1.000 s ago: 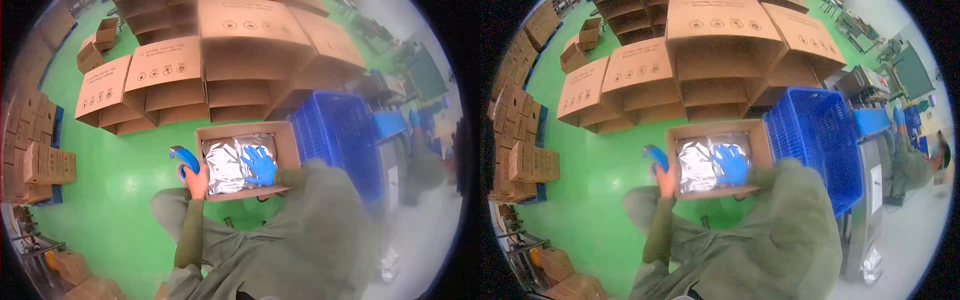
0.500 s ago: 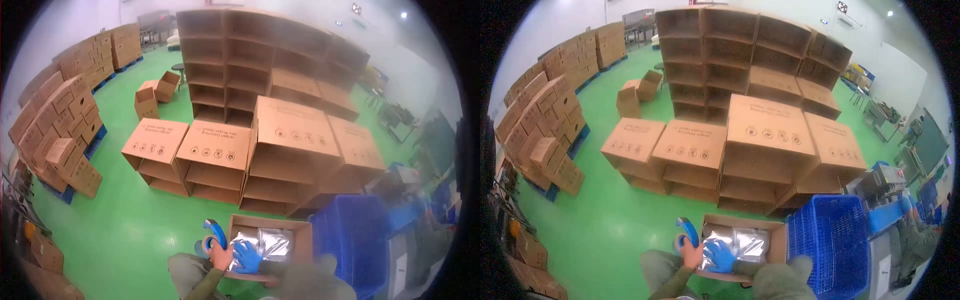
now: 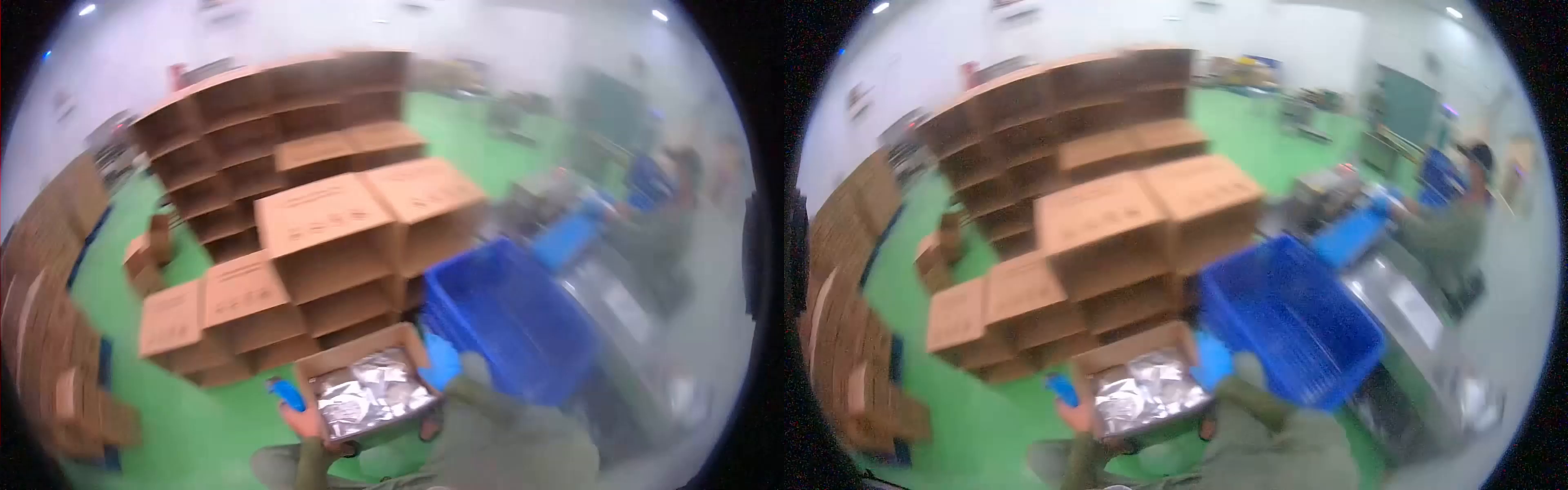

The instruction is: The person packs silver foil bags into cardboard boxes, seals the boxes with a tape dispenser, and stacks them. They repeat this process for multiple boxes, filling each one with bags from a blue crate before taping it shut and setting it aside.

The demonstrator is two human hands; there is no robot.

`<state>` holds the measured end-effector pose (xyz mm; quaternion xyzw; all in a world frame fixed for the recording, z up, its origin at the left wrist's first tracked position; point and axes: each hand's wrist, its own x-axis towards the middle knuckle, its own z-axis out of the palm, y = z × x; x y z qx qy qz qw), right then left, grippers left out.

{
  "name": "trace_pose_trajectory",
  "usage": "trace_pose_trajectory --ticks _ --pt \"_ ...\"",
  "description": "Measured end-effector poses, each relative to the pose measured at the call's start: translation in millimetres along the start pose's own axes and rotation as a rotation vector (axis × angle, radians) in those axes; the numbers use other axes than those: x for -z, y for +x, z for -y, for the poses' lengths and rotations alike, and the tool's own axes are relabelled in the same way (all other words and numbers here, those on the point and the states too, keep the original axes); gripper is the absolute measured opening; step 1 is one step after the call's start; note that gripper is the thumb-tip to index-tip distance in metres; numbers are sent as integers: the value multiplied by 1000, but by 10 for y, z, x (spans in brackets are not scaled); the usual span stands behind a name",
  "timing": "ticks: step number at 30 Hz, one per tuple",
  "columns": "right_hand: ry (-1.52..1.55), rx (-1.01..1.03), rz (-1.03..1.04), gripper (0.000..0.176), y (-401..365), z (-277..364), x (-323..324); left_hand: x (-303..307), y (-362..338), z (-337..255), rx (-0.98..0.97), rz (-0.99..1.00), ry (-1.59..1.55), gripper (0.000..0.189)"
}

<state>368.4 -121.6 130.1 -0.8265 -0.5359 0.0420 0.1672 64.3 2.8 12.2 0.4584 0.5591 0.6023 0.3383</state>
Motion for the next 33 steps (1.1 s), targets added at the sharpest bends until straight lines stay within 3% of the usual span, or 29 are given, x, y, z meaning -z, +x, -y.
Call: trace_pose_trajectory --ticks 1,2,4,6,9,11,12,13,14,15,17,19,21,22,25,26,28,29,31,33 --pt "48 -100 -26 65 -28 -173 -134 41 -26 -231 -4 45 14 34" --pt "-12 -34 224 41 -10 -342 -207 87 -59 -465 -8 90 28 34" --pt "78 -30 307 19 163 -500 -469 193 -1 -240 -97 78 198 43" --pt "15 -50 267 24 382 -540 -595 332 -27 40 -163 95 320 46" --pt "-22 113 211 36 487 -278 -287 426 -234 22 -229 13 485 52" --pt "-169 203 293 34 686 -213 -492 516 -543 -219 -114 19 542 58" --pt "-250 178 248 16 754 -103 -773 542 -658 -147 -32 17 553 70" --pt "-283 222 239 19 832 -103 -1446 560 -796 -270 -18 32 581 70" --pt "-278 214 272 19 656 -30 -1661 479 -965 -537 46 21 610 74" --pt "-439 96 294 35 491 8 -1887 447 -1074 -661 110 5 641 78" --pt "-739 -109 313 75 284 336 -2264 627 -1113 -327 42 55 554 80" --pt "-631 -57 417 82 233 378 -1964 553 -1316 -532 24 101 240 73" --pt "-467 10 530 89 243 347 -1614 419 -1295 -553 -23 302 479 67" --pt "-388 33 581 93 247 358 -1430 280 -1190 -691 -78 535 568 61" --pt "-220 75 702 104 201 451 -1025 -125 -833 -177 -594 968 765 36" --pt "-188 86 730 108 162 484 -938 -279 -844 53 -379 990 1007 26" --pt "-188 134 776 111 209 542 -847 -365 -833 204 -689 833 957 26" --pt "-210 73 873 116 188 569 -825 -294 -836 205 -671 818 981 26" --pt "-226 17 957 121 122 677 -869 -226 -773 -26 -582 975 850 31" --pt "-529 19 998 126 161 903 -1082 -62 -602 -265 -494 1029 879 33"
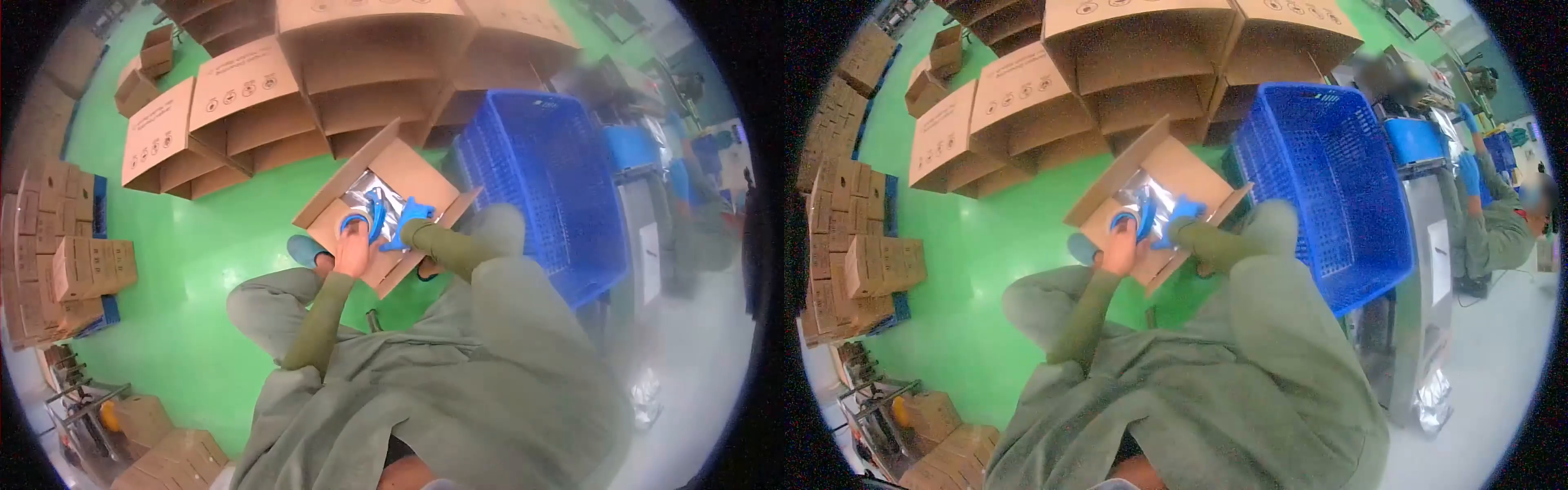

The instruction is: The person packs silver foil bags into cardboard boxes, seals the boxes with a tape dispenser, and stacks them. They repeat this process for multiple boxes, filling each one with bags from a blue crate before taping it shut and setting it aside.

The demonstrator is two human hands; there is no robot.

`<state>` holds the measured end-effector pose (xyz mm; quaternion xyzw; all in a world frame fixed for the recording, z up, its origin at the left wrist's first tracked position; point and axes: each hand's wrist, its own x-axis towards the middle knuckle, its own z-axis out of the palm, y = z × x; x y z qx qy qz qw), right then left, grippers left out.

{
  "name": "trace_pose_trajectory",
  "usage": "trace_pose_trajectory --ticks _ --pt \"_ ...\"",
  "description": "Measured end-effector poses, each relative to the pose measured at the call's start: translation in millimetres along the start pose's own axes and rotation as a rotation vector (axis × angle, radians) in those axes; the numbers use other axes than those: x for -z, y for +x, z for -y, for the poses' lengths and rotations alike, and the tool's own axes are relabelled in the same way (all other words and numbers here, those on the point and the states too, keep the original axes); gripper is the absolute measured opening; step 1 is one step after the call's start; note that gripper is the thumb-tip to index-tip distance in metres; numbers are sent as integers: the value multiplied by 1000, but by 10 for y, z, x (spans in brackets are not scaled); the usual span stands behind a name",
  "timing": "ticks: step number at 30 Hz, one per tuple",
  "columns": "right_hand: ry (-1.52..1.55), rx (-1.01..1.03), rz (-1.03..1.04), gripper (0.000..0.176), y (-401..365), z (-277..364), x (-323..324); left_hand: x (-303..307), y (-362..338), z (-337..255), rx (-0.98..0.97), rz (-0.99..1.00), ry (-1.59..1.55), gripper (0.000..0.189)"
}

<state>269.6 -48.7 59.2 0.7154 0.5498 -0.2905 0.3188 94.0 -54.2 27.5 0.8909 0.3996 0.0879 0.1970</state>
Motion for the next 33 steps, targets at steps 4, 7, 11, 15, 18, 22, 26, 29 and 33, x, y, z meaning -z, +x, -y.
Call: trace_pose_trajectory --ticks 4,7,11,15,18,22,26,29,33 --pt "-70 -15 21 128 73 91 -123 107 -282 233 -7 -321 -158 34" --pt "-30 -46 -81 123 49 -24 -179 751 153 354 82 -554 -442 36" --pt "-27 -23 -92 117 -71 64 -190 1024 575 882 381 -591 -221 49" --pt "-48 -100 -185 110 -63 83 -191 -31 187 355 85 -617 -219 58" --pt "36 11 -137 104 -168 -102 -133 -669 -246 309 328 -120 -127 67" --pt "427 524 -489 75 -1030 -692 298 -605 -106 496 333 -410 -666 71" --pt "235 785 -1159 67 -386 -1019 -32 9 118 463 422 -414 -732 56" --pt "306 628 -1059 69 480 -558 112 -6 147 571 296 -337 -630 56" --pt "189 465 -1105 73 1251 -167 246 330 311 421 255 -297 -836 53"
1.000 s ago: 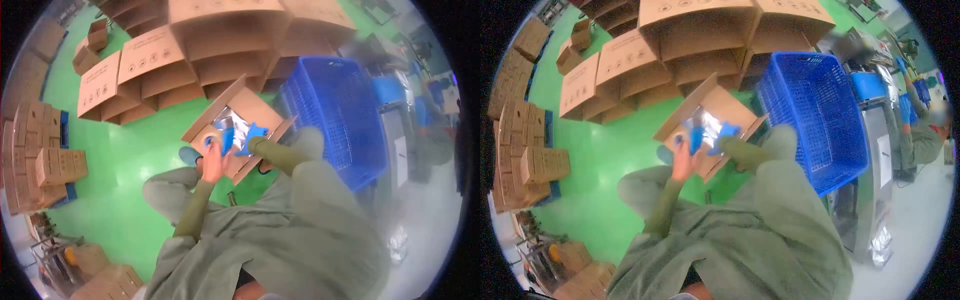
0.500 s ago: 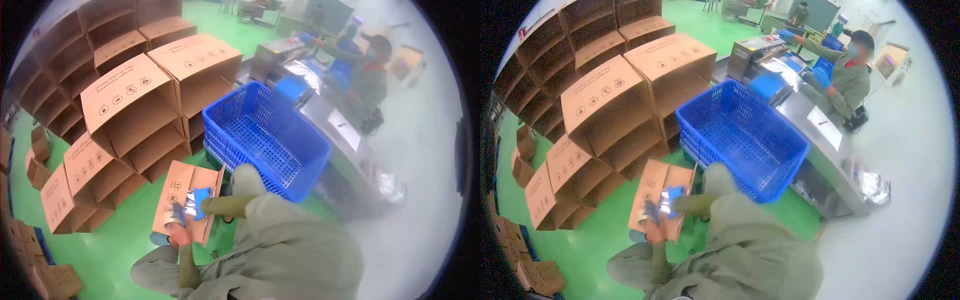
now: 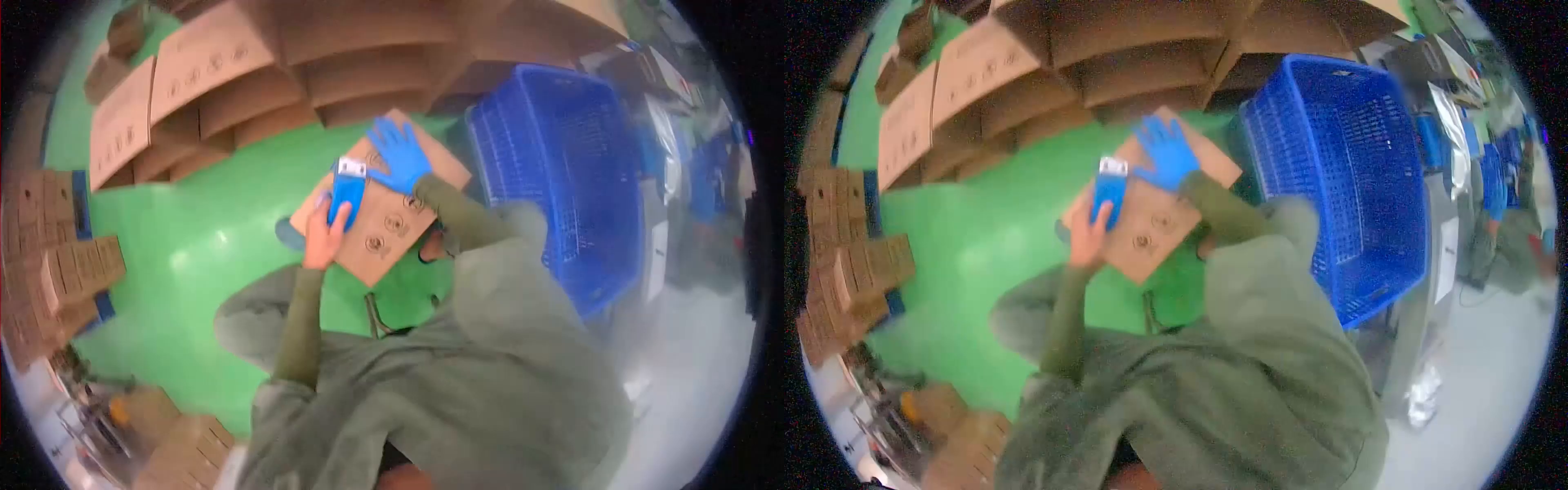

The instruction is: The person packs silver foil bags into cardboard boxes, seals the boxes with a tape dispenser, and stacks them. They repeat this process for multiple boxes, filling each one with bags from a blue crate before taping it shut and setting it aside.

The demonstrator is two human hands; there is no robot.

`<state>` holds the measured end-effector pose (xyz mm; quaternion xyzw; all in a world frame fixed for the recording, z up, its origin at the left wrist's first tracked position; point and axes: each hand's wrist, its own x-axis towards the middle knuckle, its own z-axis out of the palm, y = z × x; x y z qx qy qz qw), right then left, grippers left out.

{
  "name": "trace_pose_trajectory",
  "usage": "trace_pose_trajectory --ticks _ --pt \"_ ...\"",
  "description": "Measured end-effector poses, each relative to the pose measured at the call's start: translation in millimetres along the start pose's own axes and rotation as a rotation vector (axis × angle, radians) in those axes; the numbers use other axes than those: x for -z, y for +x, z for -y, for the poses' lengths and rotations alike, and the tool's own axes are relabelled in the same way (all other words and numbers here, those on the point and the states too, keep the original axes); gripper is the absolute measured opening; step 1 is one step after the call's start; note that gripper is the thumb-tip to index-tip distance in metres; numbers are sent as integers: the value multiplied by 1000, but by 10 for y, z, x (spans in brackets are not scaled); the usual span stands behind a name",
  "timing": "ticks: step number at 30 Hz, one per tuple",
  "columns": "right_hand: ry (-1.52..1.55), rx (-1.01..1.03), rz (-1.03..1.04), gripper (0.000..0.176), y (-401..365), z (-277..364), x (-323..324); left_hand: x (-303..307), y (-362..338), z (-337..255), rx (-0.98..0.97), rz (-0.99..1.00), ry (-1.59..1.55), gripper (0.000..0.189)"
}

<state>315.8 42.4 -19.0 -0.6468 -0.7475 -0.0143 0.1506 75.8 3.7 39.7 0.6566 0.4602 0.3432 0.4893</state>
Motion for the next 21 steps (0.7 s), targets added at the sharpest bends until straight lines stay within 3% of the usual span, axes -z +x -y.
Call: trace_pose_trajectory --ticks 2,3,6,8,9,11,13,15,16,18,21 --pt "67 -45 78 75 -192 -168 174 -87 115 -463 129 122 -80 45" --pt "40 -26 53 75 155 -184 167 72 334 -314 92 106 -92 45" --pt "-11 4 79 76 -52 -172 295 -112 -275 146 -26 -34 -34 37" --pt "-29 8 43 69 127 35 341 64 -429 247 -239 -14 360 31" --pt "-34 7 43 69 201 215 334 264 -415 173 -241 -13 356 31" --pt "340 -157 -61 59 -69 194 245 119 -413 150 -143 -103 169 29" --pt "655 -448 -65 47 -462 540 398 48 -449 312 -185 -79 149 29" --pt "1265 -702 266 43 -870 631 366 -34 -461 398 -213 -60 144 30" --pt "1263 -696 268 43 -937 747 426 -25 -436 400 -206 -55 144 30" --pt "1905 -910 170 42 -1010 948 543 26 -437 360 -198 -45 145 31" --pt "1985 -857 159 45 -1051 948 526 90 -363 307 -240 21 107 33"
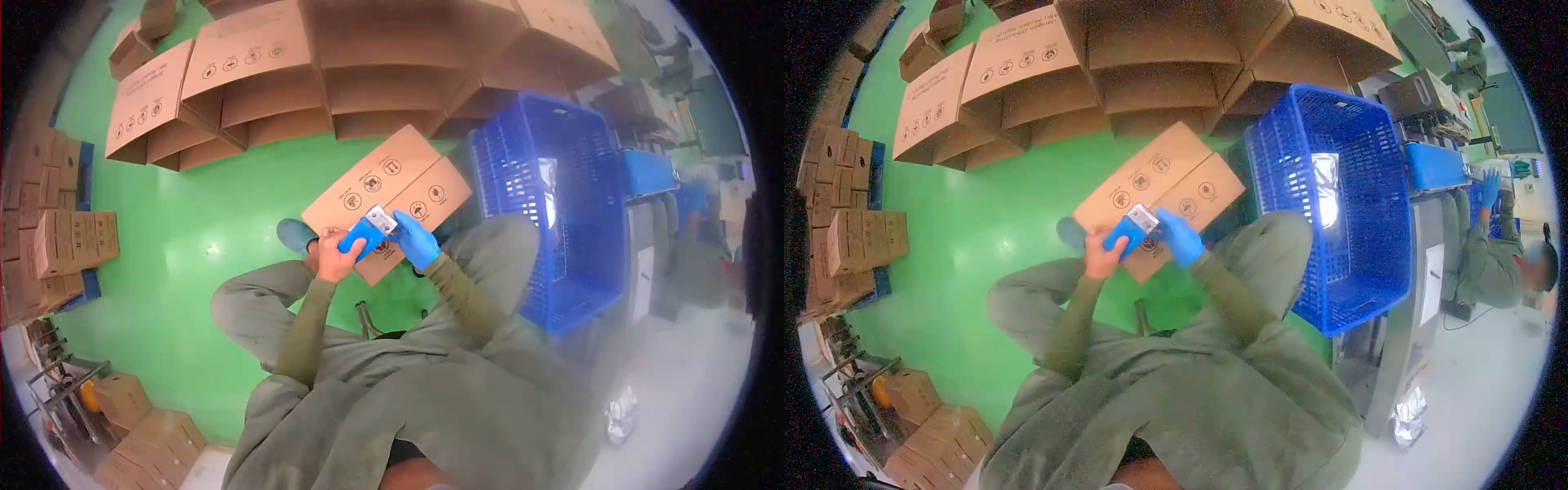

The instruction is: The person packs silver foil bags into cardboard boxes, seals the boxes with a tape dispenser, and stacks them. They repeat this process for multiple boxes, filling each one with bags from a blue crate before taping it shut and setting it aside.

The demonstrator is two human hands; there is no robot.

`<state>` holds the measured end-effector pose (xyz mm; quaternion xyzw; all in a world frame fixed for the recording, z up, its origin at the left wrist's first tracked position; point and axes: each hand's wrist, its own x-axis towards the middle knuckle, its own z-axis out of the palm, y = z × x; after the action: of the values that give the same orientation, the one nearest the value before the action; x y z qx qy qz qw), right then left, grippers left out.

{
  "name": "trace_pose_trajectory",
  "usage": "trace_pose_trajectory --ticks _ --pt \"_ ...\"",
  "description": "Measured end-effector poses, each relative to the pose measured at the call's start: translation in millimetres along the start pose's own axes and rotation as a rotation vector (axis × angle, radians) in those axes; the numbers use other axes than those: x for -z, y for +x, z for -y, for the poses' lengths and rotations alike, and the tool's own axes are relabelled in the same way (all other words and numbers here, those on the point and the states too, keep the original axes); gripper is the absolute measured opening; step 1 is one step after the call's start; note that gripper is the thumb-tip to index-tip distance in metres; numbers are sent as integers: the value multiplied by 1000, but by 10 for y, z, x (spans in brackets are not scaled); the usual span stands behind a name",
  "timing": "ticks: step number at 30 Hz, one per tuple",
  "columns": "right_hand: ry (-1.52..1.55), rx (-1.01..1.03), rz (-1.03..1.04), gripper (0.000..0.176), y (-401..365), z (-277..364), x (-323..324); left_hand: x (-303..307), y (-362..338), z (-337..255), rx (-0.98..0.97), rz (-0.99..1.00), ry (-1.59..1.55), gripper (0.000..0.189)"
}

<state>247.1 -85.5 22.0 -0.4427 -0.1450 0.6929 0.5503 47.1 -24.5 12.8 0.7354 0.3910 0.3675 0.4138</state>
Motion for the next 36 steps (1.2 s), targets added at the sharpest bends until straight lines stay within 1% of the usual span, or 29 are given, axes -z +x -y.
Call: trace_pose_trajectory --ticks 1,3,4,6,7,9,10,11,12,13,14,15,16,17,18,19,20,21,22,23,24,26,27,29,30,31,32,34,36 --pt "2 -1 -1 45 1 15 5 -3 -7 28 -10 0 12 32" --pt "-27 -91 -18 43 27 49 70 -18 2 49 -22 -2 20 32" --pt "-30 -91 -18 43 43 45 128 -19 17 37 -31 14 44 32" --pt "-202 -83 62 38 62 77 157 -11 45 1 -37 31 67 32" --pt "-203 -83 62 38 62 131 128 -4 59 -17 -25 55 59 32" --pt "-396 -15 -2 34 51 243 66 14 108 -94 -12 83 51 33" --pt "-393 -18 -4 34 116 259 175 10 143 -192 43 100 79 35" --pt "-829 165 -15 32 255 300 406 9 176 -282 100 117 106 36" --pt "-1261 351 -24 30 427 347 679 9 243 -361 105 124 107 36" --pt "-1188 269 -398 26 776 398 1056 6 333 -430 126 175 123 38" --pt "-1471 432 -356 25 670 858 1111 -26 387 -458 149 225 136 39" --pt "-1750 624 -362 26 555 1332 1140 -36 426 -391 180 274 114 40" --pt "-1839 422 -335 9 575 1699 1022 -103 468 -370 181 283 112 40" --pt "-1311 351 -408 10 788 1680 1359 -200 518 -362 251 257 38 38" --pt "-761 368 -501 11 999 1657 1696 -317 574 -357 321 223 -40 39" --pt "-1284 378 -534 15 1086 1732 1754 -435 634 -346 321 219 -48 39" --pt "-1801 369 -546 18 1182 1755 1809 -526 673 -330 271 163 -14 41" --pt "-1816 246 -558 20 1306 1675 1883 -588 733 -286 214 103 24 43" --pt "-1656 97 -585 23 1401 1550 1930 -641 764 -219 211 99 28 43" --pt "-1565 -27 -596 25 1464 1397 1980 -705 740 -155 261 113 57 45" --pt "-1532 -93 -605 27 1481 1233 2004 -753 718 -123 311 126 82 47" --pt "-1519 -102 -631 32 1524 1052 2118 -780 688 -136 280 101 57 49" --pt "-1518 -72 -646 35 1572 989 2196 -767 715 -148 247 78 39 50" --pt "-1563 43 -679 39 1727 918 2472 -735 745 -181 272 83 34 52" --pt "-1620 151 -695 42 1846 838 2704 -717 743 -194 303 96 31 53" --pt "-1516 141 -728 52 1718 1019 2314 -718 741 -239 318 87 29 53" --pt "-1426 143 -770 63 1564 1163 1750 -710 754 -291 313 75 -23 53" --pt "-1451 69 -846 86 1438 1138 1051 -702 693 -192 349 98 -78 53" --pt "-1648 -101 -874 81 1317 1060 726 -724 613 -24 448 228 -72 49"
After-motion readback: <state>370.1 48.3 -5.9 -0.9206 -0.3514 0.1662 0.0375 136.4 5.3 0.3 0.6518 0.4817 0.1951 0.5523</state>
